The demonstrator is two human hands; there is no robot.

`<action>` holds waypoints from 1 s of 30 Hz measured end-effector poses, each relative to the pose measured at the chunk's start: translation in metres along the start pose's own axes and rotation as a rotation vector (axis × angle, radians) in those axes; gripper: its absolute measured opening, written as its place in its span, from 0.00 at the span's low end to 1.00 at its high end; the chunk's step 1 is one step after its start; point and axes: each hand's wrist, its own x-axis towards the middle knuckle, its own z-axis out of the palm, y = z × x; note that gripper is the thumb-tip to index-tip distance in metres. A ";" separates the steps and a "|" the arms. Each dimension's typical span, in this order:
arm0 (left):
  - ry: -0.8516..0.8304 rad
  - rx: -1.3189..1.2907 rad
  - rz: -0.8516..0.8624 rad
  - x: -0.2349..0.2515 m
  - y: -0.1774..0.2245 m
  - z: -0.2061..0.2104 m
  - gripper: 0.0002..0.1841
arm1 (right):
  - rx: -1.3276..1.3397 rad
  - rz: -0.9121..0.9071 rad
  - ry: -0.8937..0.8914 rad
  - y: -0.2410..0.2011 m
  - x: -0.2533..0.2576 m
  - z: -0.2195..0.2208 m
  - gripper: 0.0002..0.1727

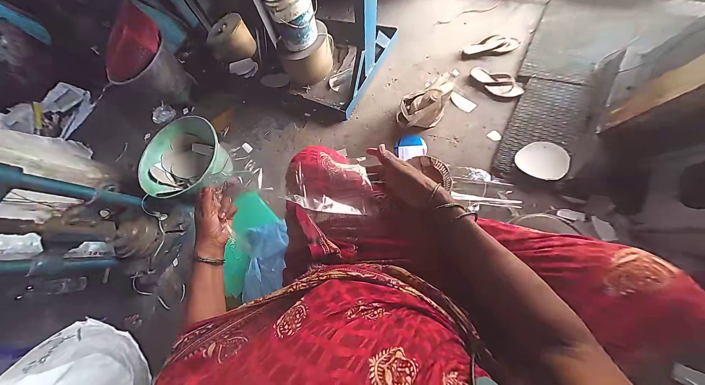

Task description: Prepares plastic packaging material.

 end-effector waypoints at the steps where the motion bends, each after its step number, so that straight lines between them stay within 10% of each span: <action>1: 0.023 0.030 -0.013 -0.001 -0.003 -0.005 0.16 | -0.030 -0.045 -0.036 -0.001 0.000 -0.003 0.36; 9: 0.036 0.167 -0.073 -0.001 -0.024 -0.018 0.08 | -0.426 -0.400 -0.264 -0.012 -0.007 -0.003 0.53; 15: -0.009 0.256 -0.110 0.004 -0.020 -0.011 0.07 | -0.667 -0.687 0.083 -0.003 0.004 0.022 0.11; 26: -0.208 0.682 -0.517 0.010 -0.033 -0.002 0.15 | 0.203 -0.117 0.237 -0.024 -0.002 0.030 0.21; 30: -0.134 1.003 -0.121 0.007 -0.032 0.003 0.29 | 0.049 -0.137 0.257 -0.005 -0.010 0.015 0.16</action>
